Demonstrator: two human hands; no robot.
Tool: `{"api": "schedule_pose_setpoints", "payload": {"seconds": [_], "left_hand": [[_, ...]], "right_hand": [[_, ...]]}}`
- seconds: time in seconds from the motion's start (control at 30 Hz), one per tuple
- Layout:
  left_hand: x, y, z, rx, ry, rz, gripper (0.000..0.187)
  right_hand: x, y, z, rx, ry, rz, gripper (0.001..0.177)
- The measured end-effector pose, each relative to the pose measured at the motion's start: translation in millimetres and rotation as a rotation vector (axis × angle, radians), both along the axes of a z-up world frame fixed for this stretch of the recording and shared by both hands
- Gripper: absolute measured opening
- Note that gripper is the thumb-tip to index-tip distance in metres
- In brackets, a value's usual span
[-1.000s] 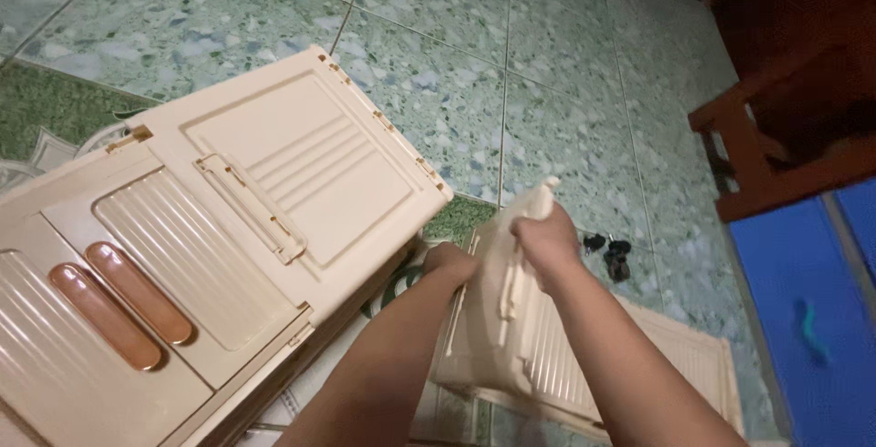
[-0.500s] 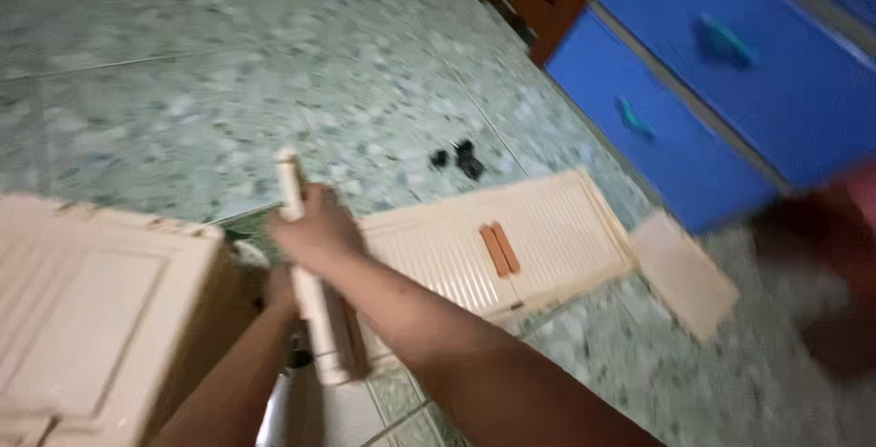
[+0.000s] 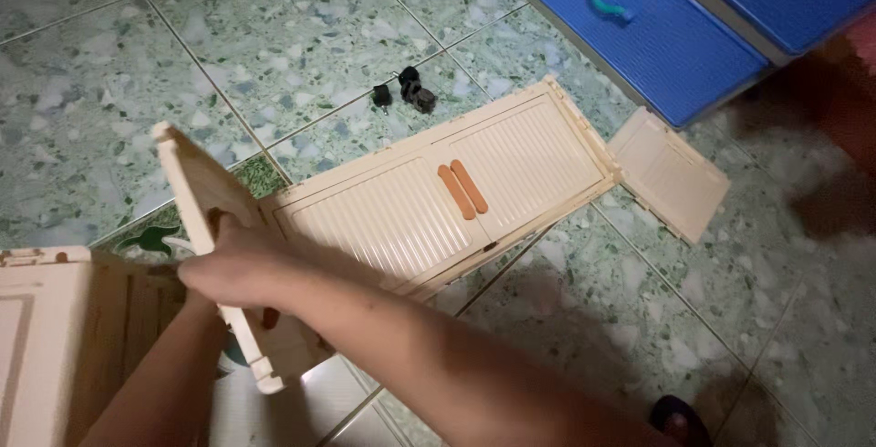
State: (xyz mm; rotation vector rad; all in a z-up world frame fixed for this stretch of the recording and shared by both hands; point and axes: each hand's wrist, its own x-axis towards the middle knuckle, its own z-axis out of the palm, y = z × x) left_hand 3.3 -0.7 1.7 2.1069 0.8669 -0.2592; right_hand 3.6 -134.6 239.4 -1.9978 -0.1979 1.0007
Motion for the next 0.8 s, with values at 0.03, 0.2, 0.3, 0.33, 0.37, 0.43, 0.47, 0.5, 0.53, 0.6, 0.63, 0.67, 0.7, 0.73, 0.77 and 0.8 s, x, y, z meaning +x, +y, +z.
{"api": "schedule_pose_setpoints", "payload": {"seconds": [0.03,0.2,0.3,0.33,0.37,0.43,0.47,0.5,0.53,0.6,0.63,0.67,0.7,0.73,0.77,0.8], "left_hand": [[2.6,-1.7,1.3,0.015,0.009,-0.009,0.047],[6.6,-1.6,14.4,0.124,0.083,-0.069,0.044],[1.2,-5.0,19.4,0.191,0.150,-0.118,0.042],[4.7,-3.8,23.1,0.216,0.163,-0.132,0.041],[7.9,-3.7,25.9,0.244,0.185,-0.151,0.041],[6.6,-8.5,25.3,0.280,0.215,-0.180,0.039],[3.7,-13.7,23.0,0.305,0.246,-0.203,0.039],[-0.7,-17.0,21.4,0.324,0.276,-0.218,0.038],[-1.5,-18.9,20.4,0.353,0.303,-0.241,0.038],[-5.9,-20.1,21.1,0.192,0.141,-0.117,0.036],[-16.0,-9.0,26.7,-0.365,-0.337,0.107,0.034],[-14.7,-11.7,28.4,-0.280,-0.334,0.106,0.032],[-14.5,-14.0,31.1,-0.194,-0.330,0.104,0.029],[-14.4,-19.9,33.0,-0.112,-0.326,0.104,0.027],[-14.0,-26.0,36.1,-0.088,-0.307,0.114,0.028],[-14.7,-30.0,41.3,-0.061,-0.286,0.128,0.029]], "right_hand": [[1.2,-1.0,0.0,0.021,-0.020,0.004,0.087],[8.4,-1.9,-8.5,0.067,-0.135,0.008,0.083],[8.4,0.6,-13.0,0.147,0.010,0.004,0.092],[10.3,0.8,-11.5,0.121,-0.022,0.014,0.088],[12.4,0.2,-9.5,0.094,-0.054,0.024,0.084],[11.3,-2.4,-7.4,0.082,-0.081,0.018,0.078],[11.2,-5.1,-6.8,0.098,-0.076,0.003,0.075],[11.3,-7.6,-6.3,0.114,-0.070,-0.011,0.072],[14.0,-13.1,-6.6,0.164,-0.006,-0.033,0.073],[20.4,-27.4,-8.6,0.265,0.123,-0.078,0.075],[24.6,-36.2,-10.2,0.230,0.053,-0.097,0.073],[29.1,-47.6,-12.5,0.191,-0.018,-0.117,0.071],[30.5,-59.1,-15.4,0.289,-0.140,-0.134,0.065],[30.6,-70.8,-18.5,0.383,-0.262,-0.149,0.060],[32.6,-82.6,-20.4,0.304,-0.338,-0.182,0.066],[35.3,-93.4,-20.5,0.228,-0.413,-0.209,0.073]]}}
